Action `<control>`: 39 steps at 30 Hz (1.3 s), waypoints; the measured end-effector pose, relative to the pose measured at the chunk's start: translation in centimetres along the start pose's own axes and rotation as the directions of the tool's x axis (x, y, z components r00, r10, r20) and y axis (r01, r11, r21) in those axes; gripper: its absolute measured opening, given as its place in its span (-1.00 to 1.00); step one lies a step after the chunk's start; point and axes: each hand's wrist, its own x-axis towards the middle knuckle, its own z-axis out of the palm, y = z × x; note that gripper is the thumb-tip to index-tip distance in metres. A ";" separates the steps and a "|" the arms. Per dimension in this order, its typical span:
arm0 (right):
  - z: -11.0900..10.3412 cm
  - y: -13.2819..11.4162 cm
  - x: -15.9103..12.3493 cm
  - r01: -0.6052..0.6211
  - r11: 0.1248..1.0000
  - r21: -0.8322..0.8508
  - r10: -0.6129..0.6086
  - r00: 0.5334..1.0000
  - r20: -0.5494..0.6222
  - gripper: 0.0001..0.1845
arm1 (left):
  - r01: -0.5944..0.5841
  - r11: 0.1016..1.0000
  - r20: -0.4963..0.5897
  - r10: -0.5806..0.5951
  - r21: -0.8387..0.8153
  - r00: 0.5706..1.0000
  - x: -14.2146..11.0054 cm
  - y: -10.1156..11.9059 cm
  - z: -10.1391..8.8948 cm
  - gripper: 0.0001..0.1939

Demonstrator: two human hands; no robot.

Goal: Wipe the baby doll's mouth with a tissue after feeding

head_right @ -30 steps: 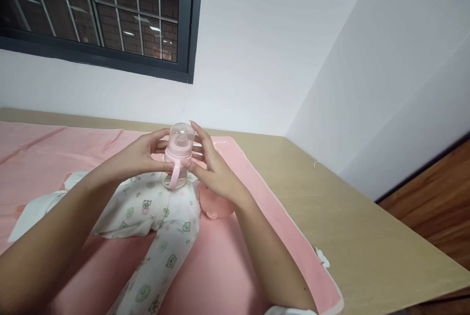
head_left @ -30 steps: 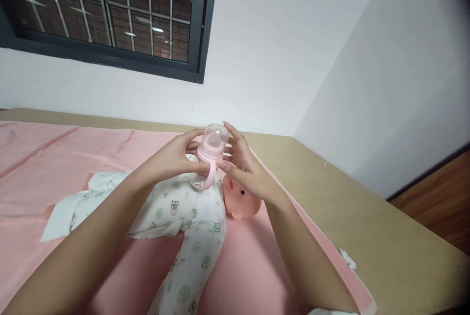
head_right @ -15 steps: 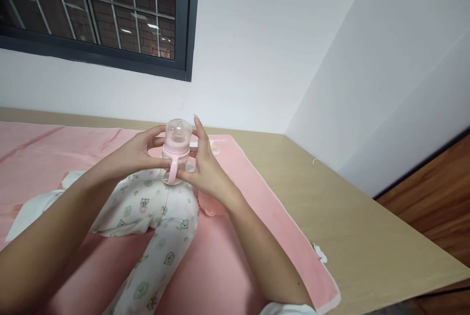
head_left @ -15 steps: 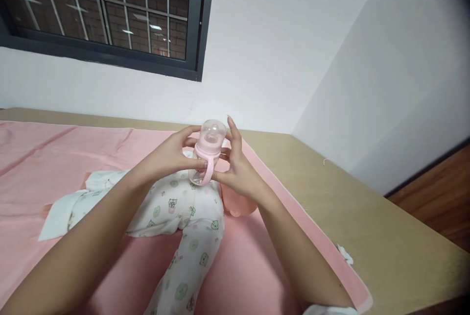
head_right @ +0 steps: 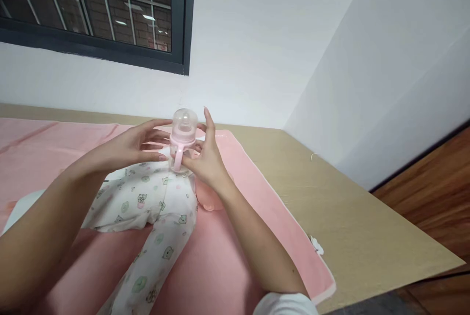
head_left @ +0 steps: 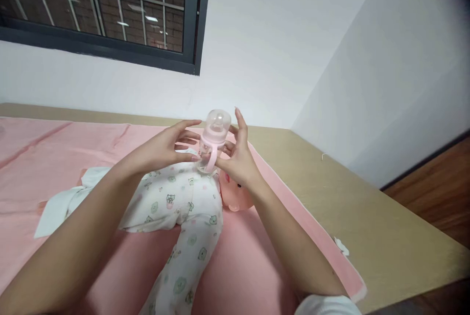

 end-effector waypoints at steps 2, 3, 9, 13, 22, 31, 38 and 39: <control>-1.0 0.6 0.6 0.016 1.000 -0.023 -0.018 0.997 -0.071 0.32 | 0.011 0.999 -0.017 -0.010 0.041 1.000 -0.1 -0.2 -0.4 -0.14; -1.7 1.1 0.9 0.032 0.999 -0.044 -0.036 0.994 -0.108 0.31 | 0.016 0.998 -0.020 -0.014 0.064 1.000 -0.2 -0.3 -0.6 -0.16; -7.6 7.3 2.9 0.077 0.941 -0.330 -0.203 0.908 -0.366 0.11 | 0.087 0.976 -0.013 -0.087 0.198 0.996 -0.3 -0.2 -0.6 -0.38; -11.0 12.7 3.0 -0.080 0.878 -0.472 -0.207 0.825 -0.526 0.04 | 0.140 0.958 0.024 -0.151 0.251 0.988 -0.1 -0.1 -0.2 -0.42; -13.2 18.9 0.1 -0.327 0.774 -0.542 -0.133 0.753 -0.644 -0.11 | 0.144 0.921 0.074 -0.182 0.361 0.981 0.1 -0.1 -0.1 -0.41; -13.5 21.0 -1.4 -0.357 0.790 -0.499 -0.083 0.743 -0.664 -0.06 | 0.121 0.916 0.111 -0.176 0.383 0.978 0.1 -0.3 -0.2 -0.38; -13.6 21.4 -1.8 -0.323 0.815 -0.481 -0.072 0.768 -0.637 -0.09 | 0.126 0.868 0.107 -0.200 0.480 0.974 0.4 -1.1 -0.4 -0.47; -13.6 21.5 -1.9 -0.312 0.821 -0.477 -0.072 0.774 -0.629 -0.09 | 0.130 0.851 0.092 -0.204 0.509 0.975 0.5 -1.2 -0.5 -0.50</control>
